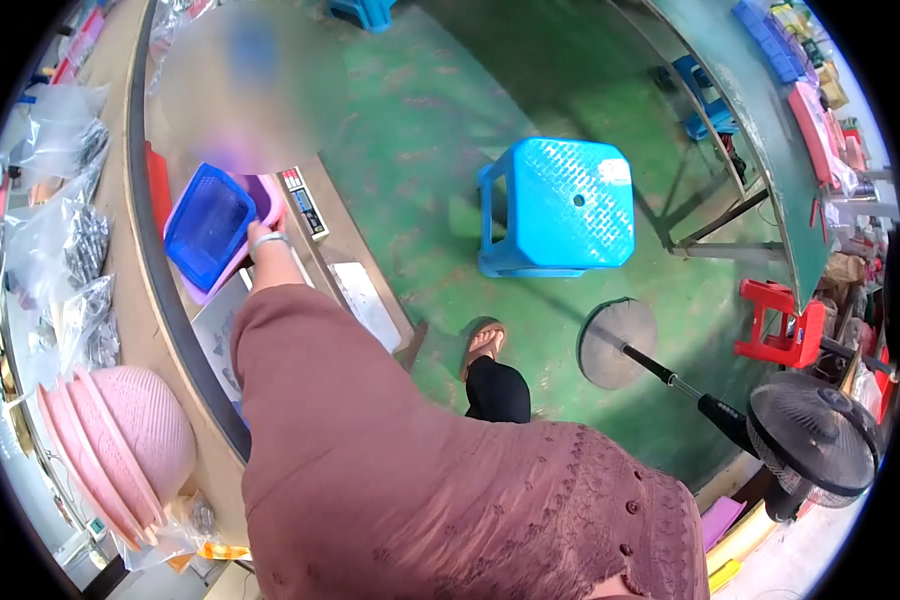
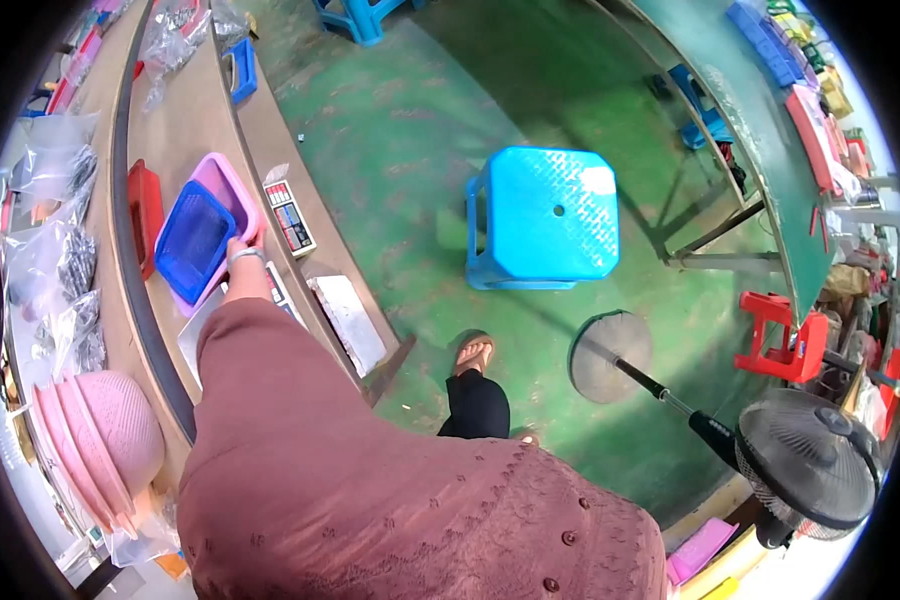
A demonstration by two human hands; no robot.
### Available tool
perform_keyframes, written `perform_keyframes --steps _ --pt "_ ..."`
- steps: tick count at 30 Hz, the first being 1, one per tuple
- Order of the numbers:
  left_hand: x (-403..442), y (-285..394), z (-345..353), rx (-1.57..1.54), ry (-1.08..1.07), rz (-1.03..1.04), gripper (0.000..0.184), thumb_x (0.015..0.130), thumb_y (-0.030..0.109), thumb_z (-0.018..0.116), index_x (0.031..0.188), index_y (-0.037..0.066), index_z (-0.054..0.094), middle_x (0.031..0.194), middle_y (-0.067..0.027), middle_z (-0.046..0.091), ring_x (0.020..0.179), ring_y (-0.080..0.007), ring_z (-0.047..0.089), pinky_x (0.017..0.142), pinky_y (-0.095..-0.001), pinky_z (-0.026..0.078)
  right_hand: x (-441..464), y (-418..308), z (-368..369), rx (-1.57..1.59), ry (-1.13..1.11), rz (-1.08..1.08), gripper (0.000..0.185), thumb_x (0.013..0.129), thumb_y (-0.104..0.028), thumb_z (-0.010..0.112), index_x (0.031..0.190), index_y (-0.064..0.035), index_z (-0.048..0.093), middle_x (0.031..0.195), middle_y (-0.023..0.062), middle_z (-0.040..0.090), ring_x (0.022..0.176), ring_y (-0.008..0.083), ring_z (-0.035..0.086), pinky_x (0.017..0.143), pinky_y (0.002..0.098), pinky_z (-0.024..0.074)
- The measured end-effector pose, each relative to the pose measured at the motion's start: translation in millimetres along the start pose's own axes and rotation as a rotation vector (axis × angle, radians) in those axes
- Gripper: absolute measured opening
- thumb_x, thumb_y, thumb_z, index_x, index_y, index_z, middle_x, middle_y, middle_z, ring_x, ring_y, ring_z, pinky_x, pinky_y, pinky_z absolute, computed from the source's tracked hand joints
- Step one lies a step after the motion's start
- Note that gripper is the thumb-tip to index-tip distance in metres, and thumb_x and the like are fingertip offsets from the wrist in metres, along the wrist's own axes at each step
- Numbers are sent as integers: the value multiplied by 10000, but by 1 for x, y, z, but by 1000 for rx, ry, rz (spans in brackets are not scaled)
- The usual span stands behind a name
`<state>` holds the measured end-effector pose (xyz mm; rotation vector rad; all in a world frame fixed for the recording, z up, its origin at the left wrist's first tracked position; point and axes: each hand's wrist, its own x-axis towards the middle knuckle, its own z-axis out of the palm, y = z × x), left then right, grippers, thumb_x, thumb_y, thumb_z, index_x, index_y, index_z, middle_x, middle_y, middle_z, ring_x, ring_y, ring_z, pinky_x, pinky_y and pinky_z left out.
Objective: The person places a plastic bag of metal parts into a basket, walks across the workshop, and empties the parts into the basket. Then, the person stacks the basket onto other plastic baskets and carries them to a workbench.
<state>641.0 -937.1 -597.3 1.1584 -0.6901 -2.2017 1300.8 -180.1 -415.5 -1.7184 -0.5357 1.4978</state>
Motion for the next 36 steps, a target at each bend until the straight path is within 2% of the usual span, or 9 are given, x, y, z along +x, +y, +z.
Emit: perform_keyframes --steps 10,15,18,20,23,25,27,30,36 --pt "-236 -96 24 262 14 -30 414 660 50 452 1056 -56 392 942 -202 497 710 -307 567 486 -387 521 19 -34 -114 184 -33 2 569 650 -201 432 1162 15 309 1070 213 422 957 386 433 769 549 375" --pt "-341 -125 -64 537 -41 91 468 597 86 513 1025 -92 448 984 -201 522 768 -270 557 672 -361 460 63 -28 -229 382 -298 106 589 637 -190 458 1165 27 312 1072 211 429 958 384 437 781 535 373" --pt "-360 -138 -174 738 -310 -199 378 587 124 579 915 -49 508 781 -126 545 654 -245 545 582 -395 456 33 -14 -246 406 -319 -29 458 588 -85 481 1022 37 395 960 166 475 867 337 497 721 476 429" --pt "-444 -111 -235 849 -500 -89 293 653 99 517 903 -53 508 807 -126 543 691 -226 542 614 -379 466 16 -13 -263 386 -250 -41 447 577 -92 478 1011 -7 407 885 129 494 814 318 513 669 474 446" --pt "-527 -70 -305 1541 -727 36 296 648 61 460 907 -79 496 861 -129 532 718 -201 533 619 -316 453 24 -10 -304 341 -269 69 468 563 -66 457 1018 26 397 879 136 494 815 301 515 704 446 446" --pt "-546 -71 -355 1362 -1187 -17 284 638 65 452 880 -75 498 818 -127 539 671 -191 530 590 -303 440 4 -23 -315 320 -294 51 450 562 -62 454 997 48 408 843 138 490 792 295 513 698 406 446" --pt "-510 -124 -404 1957 -1410 -198 286 632 69 475 891 -50 502 796 -117 544 664 -189 529 587 -297 435 16 -21 -360 247 -234 -22 395 560 -55 454 939 51 421 777 126 478 711 268 512 655 370 448" --pt "-634 -116 -396 1911 -1632 -190 304 636 59 498 929 -19 503 838 -110 560 712 -193 536 647 -302 429 -24 -48 -354 228 -255 1 411 547 23 424 957 46 409 758 107 463 650 226 508 626 333 456" --pt "-749 -183 -367 1913 -2017 -322 329 655 39 488 980 -8 486 874 -117 571 773 -201 550 686 -295 430 -67 -75 -342 245 -195 -218 590 521 41 398 1110 20 369 899 105 474 790 212 492 691 300 436"
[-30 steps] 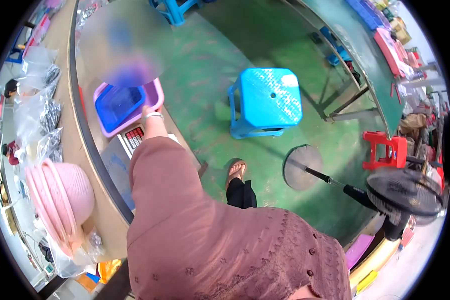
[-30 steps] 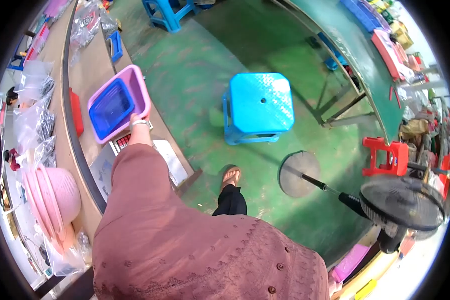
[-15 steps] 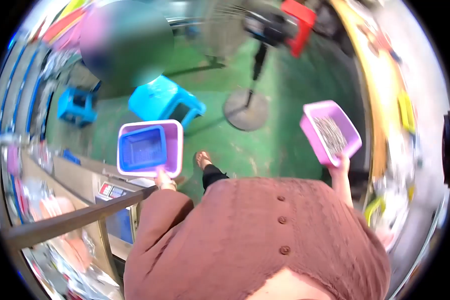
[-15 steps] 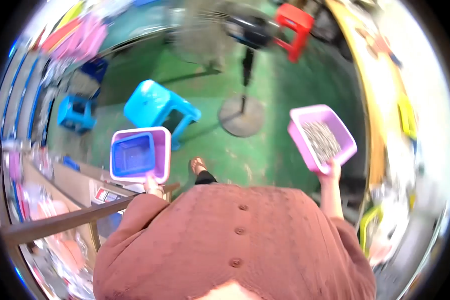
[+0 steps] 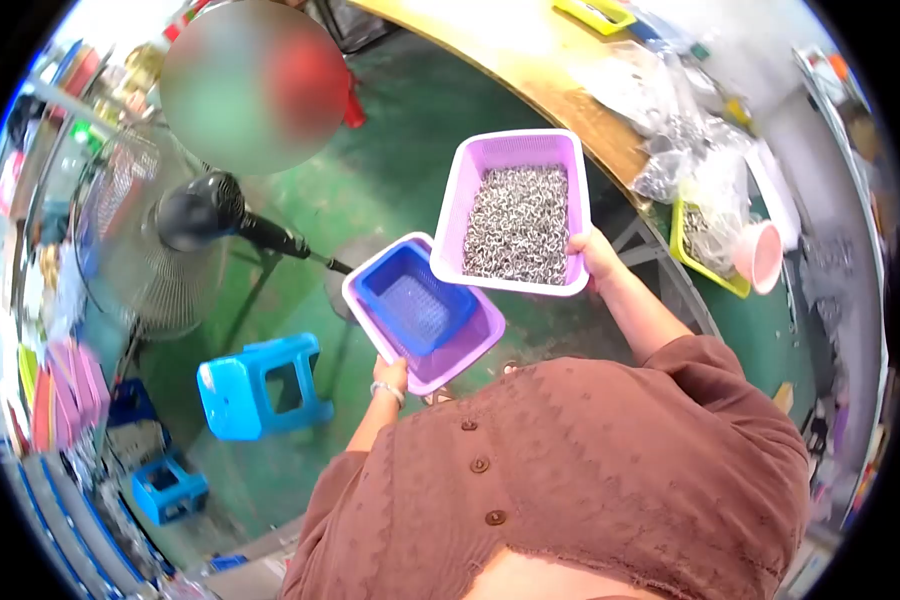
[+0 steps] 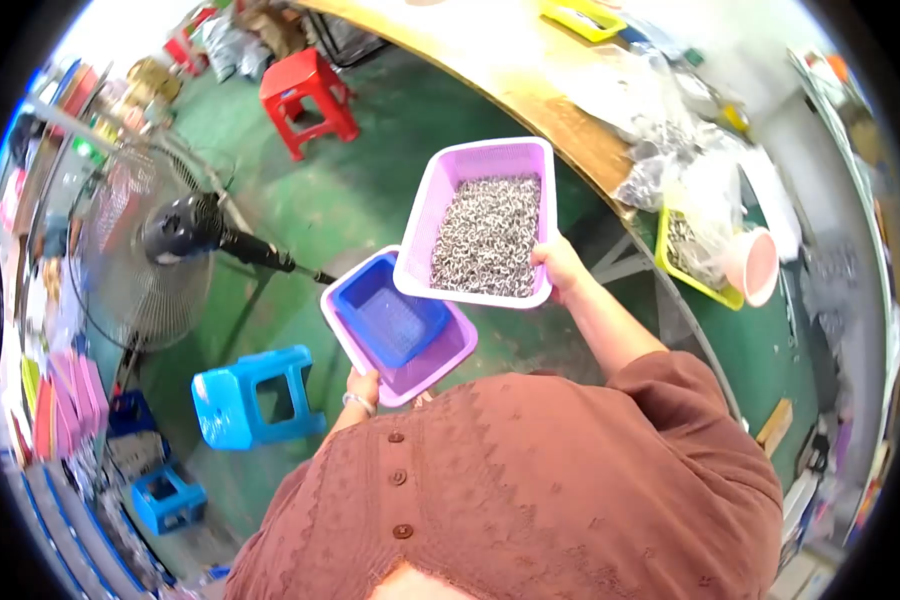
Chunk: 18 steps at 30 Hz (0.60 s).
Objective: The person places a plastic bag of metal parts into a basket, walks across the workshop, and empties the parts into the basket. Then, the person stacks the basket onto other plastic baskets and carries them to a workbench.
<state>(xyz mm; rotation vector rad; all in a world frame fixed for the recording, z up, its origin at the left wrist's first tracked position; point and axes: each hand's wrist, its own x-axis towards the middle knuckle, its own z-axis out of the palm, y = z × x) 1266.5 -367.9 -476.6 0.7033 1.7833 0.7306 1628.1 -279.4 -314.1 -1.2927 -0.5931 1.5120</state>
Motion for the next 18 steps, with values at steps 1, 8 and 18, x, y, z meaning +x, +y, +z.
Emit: perform_keyframes --steps 1,8,18 --pt "13 13 0 56 -42 13 333 656 45 489 986 -6 483 886 -120 570 780 -205 550 694 -297 429 -8 -5 6 -38 19 -28 591 521 43 398 1111 14 370 897 105 474 788 212 492 686 299 437" --pt "80 101 12 160 -199 368 337 654 47 491 989 4 481 894 -119 570 796 -214 549 713 -303 424 -38 -27 31 82 151 -118 528 526 33 417 1052 -6 402 837 103 477 727 213 507 643 316 461" --pt "111 182 59 61 -399 436 431 643 -30 443 1070 18 472 921 -112 574 781 -199 557 688 -277 433 -16 -37 33 -70 217 -265 484 529 41 430 1012 14 431 731 85 467 650 180 482 551 288 432"
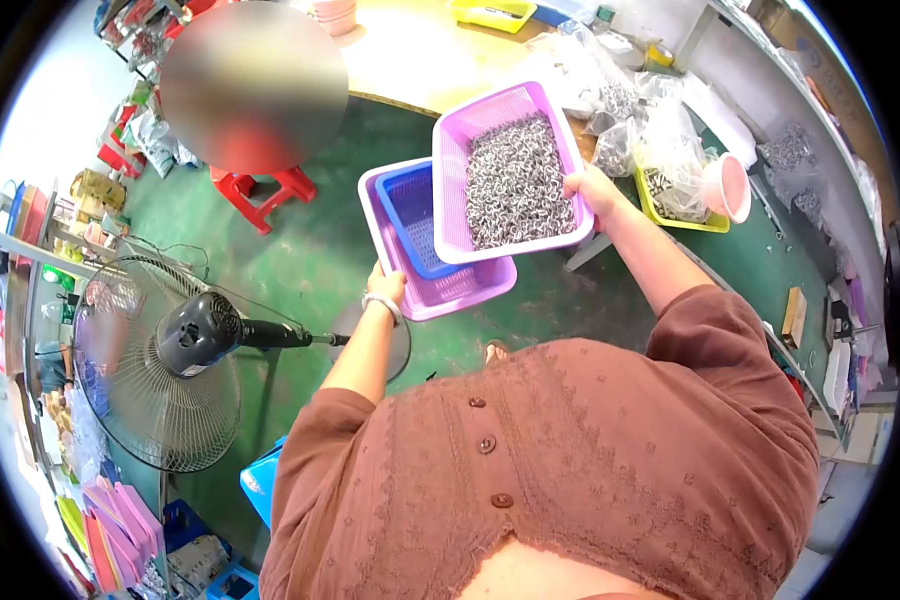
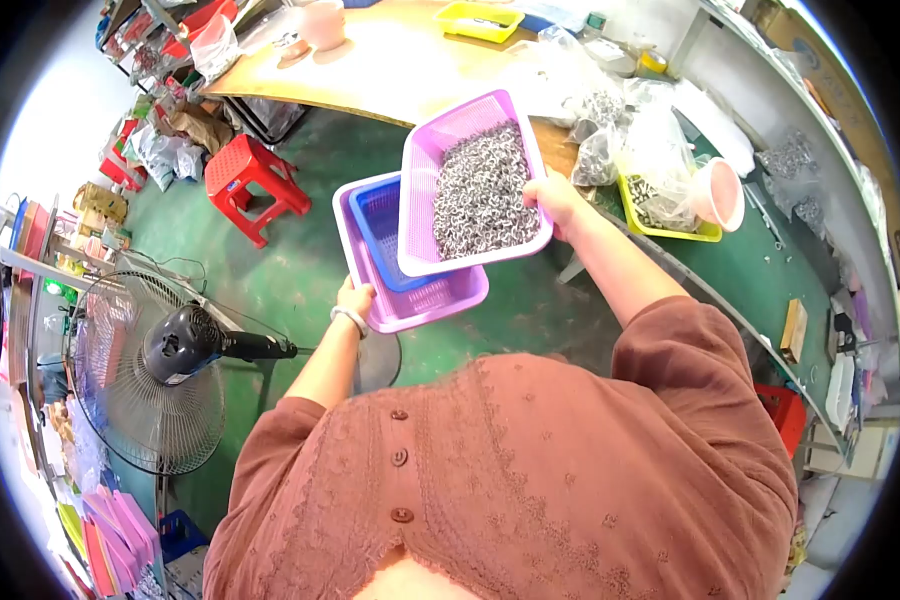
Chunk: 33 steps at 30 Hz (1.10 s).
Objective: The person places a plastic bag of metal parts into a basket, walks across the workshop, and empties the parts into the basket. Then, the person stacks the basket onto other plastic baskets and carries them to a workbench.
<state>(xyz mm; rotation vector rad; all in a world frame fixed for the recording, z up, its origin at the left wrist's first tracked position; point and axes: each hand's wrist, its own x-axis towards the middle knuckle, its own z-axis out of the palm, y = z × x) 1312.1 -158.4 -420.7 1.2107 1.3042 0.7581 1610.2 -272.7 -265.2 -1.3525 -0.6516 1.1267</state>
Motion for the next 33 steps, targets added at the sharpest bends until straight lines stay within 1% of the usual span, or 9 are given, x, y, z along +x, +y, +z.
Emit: perform_keyframes --steps 4,7,12,16,21,24,27,31,33 --pt "18 1 27 31 -22 11 443 638 -33 436 1077 20 470 934 -100 566 803 -181 546 707 -260 422 23 7 0 -122 4 -28 523 529 54 432 1049 11 435 796 102 499 668 177 486 571 278 427" --pt "30 -3 46 -51 -56 33 442 638 -40 431 1076 10 467 939 -96 562 807 -176 543 705 -252 420 43 22 1 -255 28 -128 571 537 41 445 1106 6 413 812 94 507 681 170 484 593 255 416" --pt "70 6 66 -102 -19 -22 489 623 -78 425 1103 11 455 947 -89 559 821 -171 543 712 -248 420 108 11 -3 -430 110 -125 604 577 -26 462 1176 -36 386 959 134 535 844 193 520 753 262 392" --pt "77 0 57 -112 -126 -56 496 622 -88 419 1107 13 456 951 -88 557 813 -170 542 713 -246 419 102 13 8 -603 214 -144 620 587 -64 471 1199 -48 368 1023 157 526 923 226 516 797 275 378" --pt "85 -3 55 -188 -122 -11 476 635 -88 410 1097 12 462 935 -81 560 794 -168 541 707 -241 415 91 4 32 -789 323 -146 634 584 -94 478 1208 -104 367 1027 179 522 934 276 512 815 297 375" --pt "92 11 49 -182 -188 -15 474 636 -90 406 1096 10 461 946 -83 556 800 -163 539 705 -240 416 91 -4 38 -769 307 -149 640 584 -105 483 1212 -124 364 1020 185 522 935 282 511 819 301 374" --pt "102 17 46 -138 -136 21 460 637 -90 401 1081 6 466 931 -78 560 787 -161 541 697 -238 417 91 -11 44 -801 344 -147 644 583 -109 488 1214 -109 359 1017 187 524 936 282 511 817 301 375" --pt "104 20 40 -195 -173 2 446 637 -87 404 1068 2 473 915 -75 564 767 -156 542 682 -236 420 100 -3 35 -614 306 -134 656 579 -81 500 1219 -87 354 1012 165 534 926 243 519 815 273 371" --pt "104 27 36 -196 -187 -7 441 637 -84 406 1064 1 476 907 -74 565 756 -155 541 673 -236 422 101 -5 33 -561 301 -157 647 576 -42 488 1211 -88 372 983 129 542 849 187 528 747 249 395"
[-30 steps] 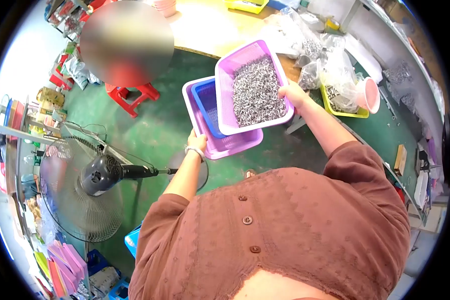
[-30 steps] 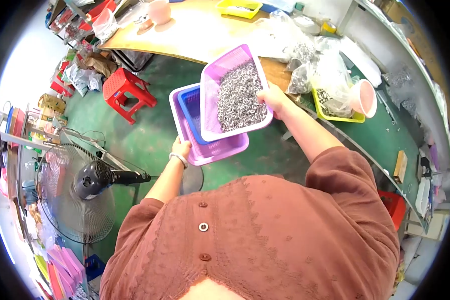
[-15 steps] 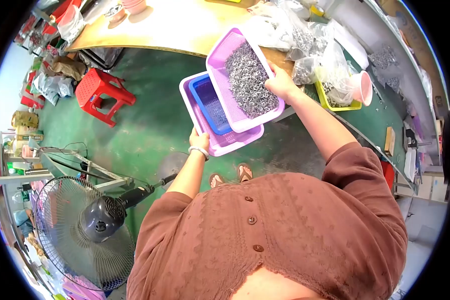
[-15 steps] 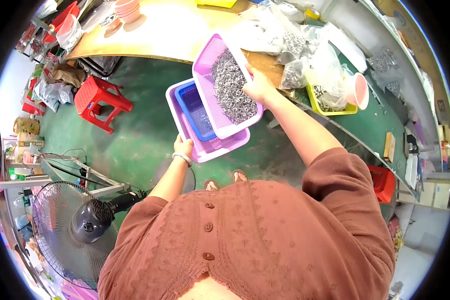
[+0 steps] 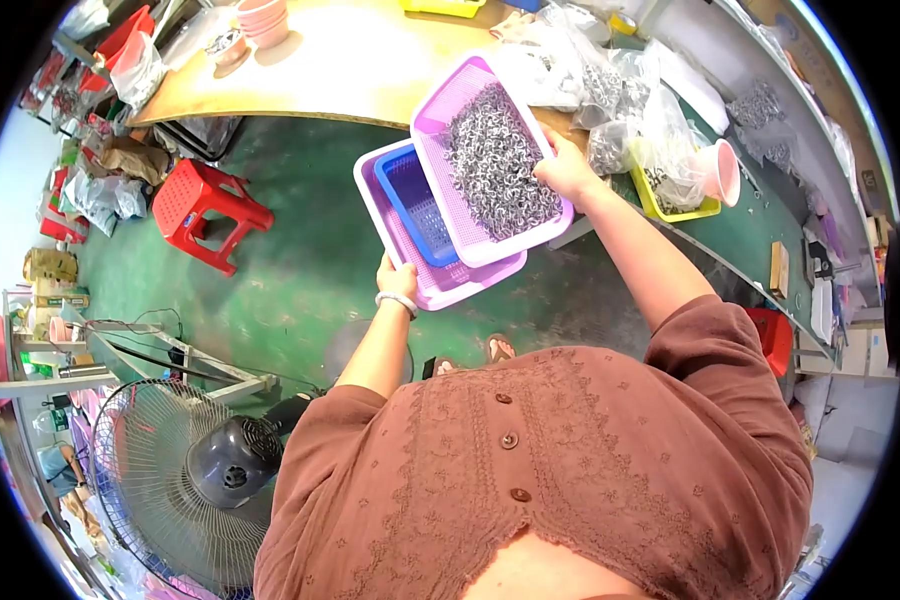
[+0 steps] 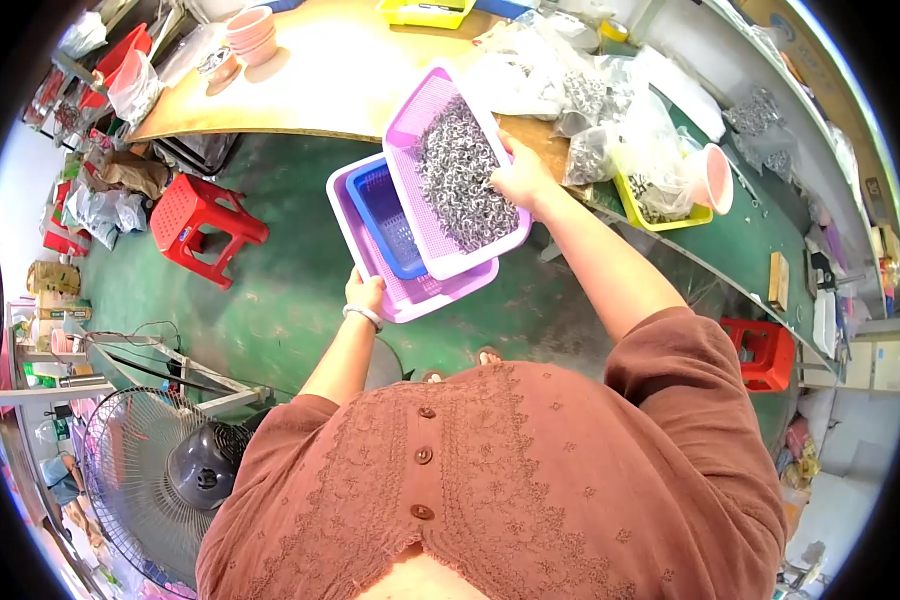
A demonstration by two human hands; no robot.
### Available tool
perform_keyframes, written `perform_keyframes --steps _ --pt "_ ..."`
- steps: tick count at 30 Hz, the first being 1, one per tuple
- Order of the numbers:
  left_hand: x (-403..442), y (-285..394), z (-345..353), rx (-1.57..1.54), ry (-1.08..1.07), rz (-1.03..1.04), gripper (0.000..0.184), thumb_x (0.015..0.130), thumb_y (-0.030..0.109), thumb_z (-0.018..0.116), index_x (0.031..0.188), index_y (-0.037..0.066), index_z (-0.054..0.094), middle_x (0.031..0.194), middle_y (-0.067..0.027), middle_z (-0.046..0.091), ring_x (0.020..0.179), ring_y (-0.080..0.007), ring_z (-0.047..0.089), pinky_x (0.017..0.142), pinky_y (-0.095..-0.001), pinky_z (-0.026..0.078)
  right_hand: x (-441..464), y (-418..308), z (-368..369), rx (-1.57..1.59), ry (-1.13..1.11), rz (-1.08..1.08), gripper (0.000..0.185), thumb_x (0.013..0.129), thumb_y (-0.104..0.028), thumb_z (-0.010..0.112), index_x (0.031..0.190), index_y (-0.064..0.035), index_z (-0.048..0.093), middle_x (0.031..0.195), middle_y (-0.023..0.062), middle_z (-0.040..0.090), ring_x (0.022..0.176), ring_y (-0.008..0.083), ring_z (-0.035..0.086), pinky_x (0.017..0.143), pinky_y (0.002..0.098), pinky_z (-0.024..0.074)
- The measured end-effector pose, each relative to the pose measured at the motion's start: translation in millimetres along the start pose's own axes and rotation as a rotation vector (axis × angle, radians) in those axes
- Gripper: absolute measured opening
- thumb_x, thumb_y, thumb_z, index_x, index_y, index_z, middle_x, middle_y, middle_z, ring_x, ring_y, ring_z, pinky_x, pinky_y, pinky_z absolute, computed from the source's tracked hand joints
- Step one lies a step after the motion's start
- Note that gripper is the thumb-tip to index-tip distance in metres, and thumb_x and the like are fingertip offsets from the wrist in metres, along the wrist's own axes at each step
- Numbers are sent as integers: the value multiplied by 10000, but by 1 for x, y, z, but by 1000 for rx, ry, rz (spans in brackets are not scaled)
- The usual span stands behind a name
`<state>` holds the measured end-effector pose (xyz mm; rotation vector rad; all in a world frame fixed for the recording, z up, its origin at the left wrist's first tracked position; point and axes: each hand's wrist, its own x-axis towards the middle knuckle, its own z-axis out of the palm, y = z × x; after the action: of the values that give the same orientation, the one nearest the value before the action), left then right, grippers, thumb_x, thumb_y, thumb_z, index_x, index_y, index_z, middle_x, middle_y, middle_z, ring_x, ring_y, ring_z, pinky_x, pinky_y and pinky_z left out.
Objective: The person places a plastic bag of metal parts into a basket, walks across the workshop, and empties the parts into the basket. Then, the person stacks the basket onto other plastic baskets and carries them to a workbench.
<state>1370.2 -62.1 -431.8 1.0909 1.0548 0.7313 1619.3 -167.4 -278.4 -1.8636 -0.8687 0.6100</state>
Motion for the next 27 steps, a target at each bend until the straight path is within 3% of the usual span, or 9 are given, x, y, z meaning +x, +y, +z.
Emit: perform_keyframes --steps 3,7,15,18,20,22,23,27 --pt "3 12 -9 43 39 50 432 635 -80 407 1052 1 484 899 -74 567 734 -155 542 652 -244 426 -2 -9 3 143 23 -23 621 565 10 462 1179 -67 409 914 85 536 726 138 504 620 231 408" --pt "26 42 -21 79 28 72 394 622 -64 432 1005 -8 501 863 -82 573 722 -160 546 649 -255 427 -3 -34 6 442 58 56 566 533 57 439 1092 -25 457 811 69 518 649 164 470 552 248 396" --pt "131 99 0 120 7 102 334 610 -24 472 942 -18 514 835 -101 571 712 -193 540 648 -281 424 65 -48 -2 564 70 37 438 518 56 424 949 10 480 743 86 492 629 182 471 537 285 407" --pt "187 115 19 81 -47 94 310 612 3 483 919 -25 512 830 -115 571 702 -201 543 637 -289 428 95 -68 -6 641 76 16 429 516 55 423 939 11 481 738 83 494 624 179 468 544 276 404" --pt "219 127 31 243 24 137 307 613 0 487 918 -21 514 829 -121 572 709 -204 544 640 -300 430 137 -58 -9 530 122 -62 422 522 35 431 940 9 483 738 76 491 627 174 465 541 260 398" --pt "252 135 41 135 3 60 290 615 -9 485 903 -16 520 812 -118 569 708 -209 540 639 -305 428 171 -58 -14 582 59 -81 423 524 25 439 945 12 481 743 81 492 638 177 470 547 263 403" --pt "268 138 45 43 -47 11 310 616 -22 477 924 -14 507 834 -125 562 720 -229 539 648 -313 428 185 -59 -17 578 63 -51 430 525 23 440 953 14 478 749 83 492 644 178 472 551 265 404" --pt "312 158 56 152 -25 17 351 623 -28 481 974 -17 473 886 -139 551 738 -250 541 663 -327 434 224 -81 -21 576 96 12 462 527 19 443 988 19 462 771 88 491 671 181 478 570 272 410"
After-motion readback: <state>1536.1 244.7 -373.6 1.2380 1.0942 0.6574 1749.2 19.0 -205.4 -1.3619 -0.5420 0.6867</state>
